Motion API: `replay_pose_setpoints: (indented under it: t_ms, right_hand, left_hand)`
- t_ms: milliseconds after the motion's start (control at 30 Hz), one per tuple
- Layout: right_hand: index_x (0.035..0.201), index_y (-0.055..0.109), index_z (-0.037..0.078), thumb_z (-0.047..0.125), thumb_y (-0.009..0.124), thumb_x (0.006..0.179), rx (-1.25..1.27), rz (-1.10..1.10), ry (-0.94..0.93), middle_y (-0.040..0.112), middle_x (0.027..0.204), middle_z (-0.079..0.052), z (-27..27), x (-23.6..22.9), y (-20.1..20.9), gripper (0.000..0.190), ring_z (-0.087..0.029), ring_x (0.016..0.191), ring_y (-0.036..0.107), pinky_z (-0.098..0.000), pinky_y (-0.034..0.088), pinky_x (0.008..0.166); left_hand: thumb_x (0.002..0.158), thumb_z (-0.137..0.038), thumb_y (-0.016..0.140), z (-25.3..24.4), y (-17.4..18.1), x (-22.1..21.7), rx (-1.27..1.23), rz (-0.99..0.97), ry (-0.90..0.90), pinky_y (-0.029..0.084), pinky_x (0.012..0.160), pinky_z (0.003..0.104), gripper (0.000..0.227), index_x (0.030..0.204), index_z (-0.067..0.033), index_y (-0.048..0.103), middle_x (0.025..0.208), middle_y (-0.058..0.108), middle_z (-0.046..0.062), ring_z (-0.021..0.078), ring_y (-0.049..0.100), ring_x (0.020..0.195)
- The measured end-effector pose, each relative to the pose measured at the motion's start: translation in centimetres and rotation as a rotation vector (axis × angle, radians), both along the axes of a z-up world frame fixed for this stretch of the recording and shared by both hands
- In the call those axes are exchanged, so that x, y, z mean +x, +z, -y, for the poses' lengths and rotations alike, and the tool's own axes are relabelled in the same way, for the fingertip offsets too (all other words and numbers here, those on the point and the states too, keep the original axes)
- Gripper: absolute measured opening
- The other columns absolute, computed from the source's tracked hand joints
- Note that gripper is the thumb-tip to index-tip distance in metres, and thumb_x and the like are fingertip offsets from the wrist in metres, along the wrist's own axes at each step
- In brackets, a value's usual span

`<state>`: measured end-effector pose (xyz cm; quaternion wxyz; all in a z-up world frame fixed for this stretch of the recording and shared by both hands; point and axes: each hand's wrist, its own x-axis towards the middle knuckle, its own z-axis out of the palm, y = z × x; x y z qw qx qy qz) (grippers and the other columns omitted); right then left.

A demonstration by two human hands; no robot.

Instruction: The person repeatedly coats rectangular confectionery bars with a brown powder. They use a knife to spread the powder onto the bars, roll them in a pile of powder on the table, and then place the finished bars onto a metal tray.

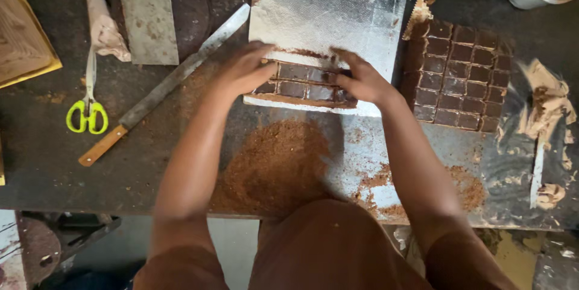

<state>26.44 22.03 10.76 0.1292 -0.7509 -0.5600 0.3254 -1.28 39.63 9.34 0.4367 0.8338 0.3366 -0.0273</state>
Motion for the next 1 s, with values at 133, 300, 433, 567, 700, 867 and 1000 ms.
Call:
replay_pose_setpoints:
  t_ms: [133, 300, 433, 567, 700, 867, 1000]
  right_hand:
    - [0.162, 0.012, 0.007, 0.031, 0.093, 0.073, 0.232, -0.095, -0.036, 0.023, 0.166, -0.028, 4.8, 0.9, -0.3, 0.122, -0.042, 0.153, 0.024, -0.0501, 0.027, 0.123]
    - [0.162, 0.005, 0.002, 0.019, 0.099, 0.065, 0.29, -0.104, -0.176, 0.026, 0.164, -0.03, 8.9, -2.0, -3.6, 0.136, -0.041, 0.147, 0.036, -0.0468, 0.039, 0.117]
    - [0.168, 0.009, 0.006, 0.022, 0.087, 0.074, 0.26, -0.165, -0.457, 0.042, 0.162, -0.022, 9.4, -3.5, -5.2, 0.123, -0.035, 0.119, 0.065, -0.0409, 0.058, 0.097]
    - [0.165, 0.009, 0.002, 0.023, 0.093, 0.071, 0.357, -0.07, -0.434, 0.049, 0.151, -0.025, 8.7, -2.7, -6.1, 0.128, -0.038, 0.127, 0.06, -0.0404, 0.055, 0.102]
    - [0.16, 0.015, -0.003, 0.017, 0.099, 0.068, 0.529, 0.078, -0.275, 0.04, 0.155, -0.033, 8.6, -2.1, -6.5, 0.126, -0.045, 0.137, 0.05, -0.0438, 0.048, 0.11]
    - [0.162, 0.015, -0.003, 0.017, 0.095, 0.074, 0.527, -0.023, -0.341, 0.043, 0.157, -0.029, 8.5, -2.6, -6.4, 0.12, -0.039, 0.139, 0.054, -0.0412, 0.051, 0.11]
    - [0.162, 0.014, -0.001, 0.019, 0.095, 0.075, 0.502, -0.025, -0.362, 0.048, 0.152, -0.027, 8.4, -3.0, -6.1, 0.121, -0.038, 0.133, 0.059, -0.0408, 0.055, 0.105]
  left_hand:
    - [0.07, -0.023, 0.085, 2.5, -0.8, -4.0, -0.245, 0.298, 0.152, 0.037, 0.117, 0.041, 0.126, 0.163, -0.0126, 0.0, 0.162, 0.031, 0.02, 0.033, 0.043, 0.145]
    - [0.069, -0.014, 0.098, 7.6, -4.0, -3.7, 0.239, 0.447, 0.271, 0.037, 0.117, 0.047, 0.129, 0.163, -0.0074, 0.009, 0.16, 0.036, 0.031, 0.0453, 0.042, 0.143]
    - [0.072, -0.012, 0.095, 8.4, -4.7, -2.6, 0.286, 0.446, 0.371, 0.049, 0.111, 0.044, 0.124, 0.166, -0.0105, 0.014, 0.151, 0.054, 0.027, 0.0427, 0.058, 0.133]
    - [0.069, -0.012, 0.096, 8.5, -4.2, -1.8, 0.263, 0.453, 0.393, 0.051, 0.107, 0.044, 0.128, 0.164, -0.0075, 0.012, 0.144, 0.057, 0.028, 0.0433, 0.06, 0.129]
    - [0.071, -0.01, 0.094, 8.8, -3.9, -1.6, 0.209, 0.491, 0.425, 0.053, 0.107, 0.043, 0.128, 0.165, -0.008, 0.008, 0.146, 0.058, 0.027, 0.0402, 0.063, 0.13]
    - [0.069, -0.01, 0.097, 9.2, -4.2, -1.3, 0.285, 0.447, 0.451, 0.052, 0.105, 0.044, 0.13, 0.164, -0.0092, 0.007, 0.147, 0.055, 0.03, 0.0428, 0.061, 0.128]
    - [0.074, -0.015, 0.097, 9.1, -5.0, -1.1, 0.242, 0.395, 0.459, 0.051, 0.108, 0.045, 0.127, 0.166, -0.0132, 0.008, 0.149, 0.056, 0.026, 0.0424, 0.062, 0.128]
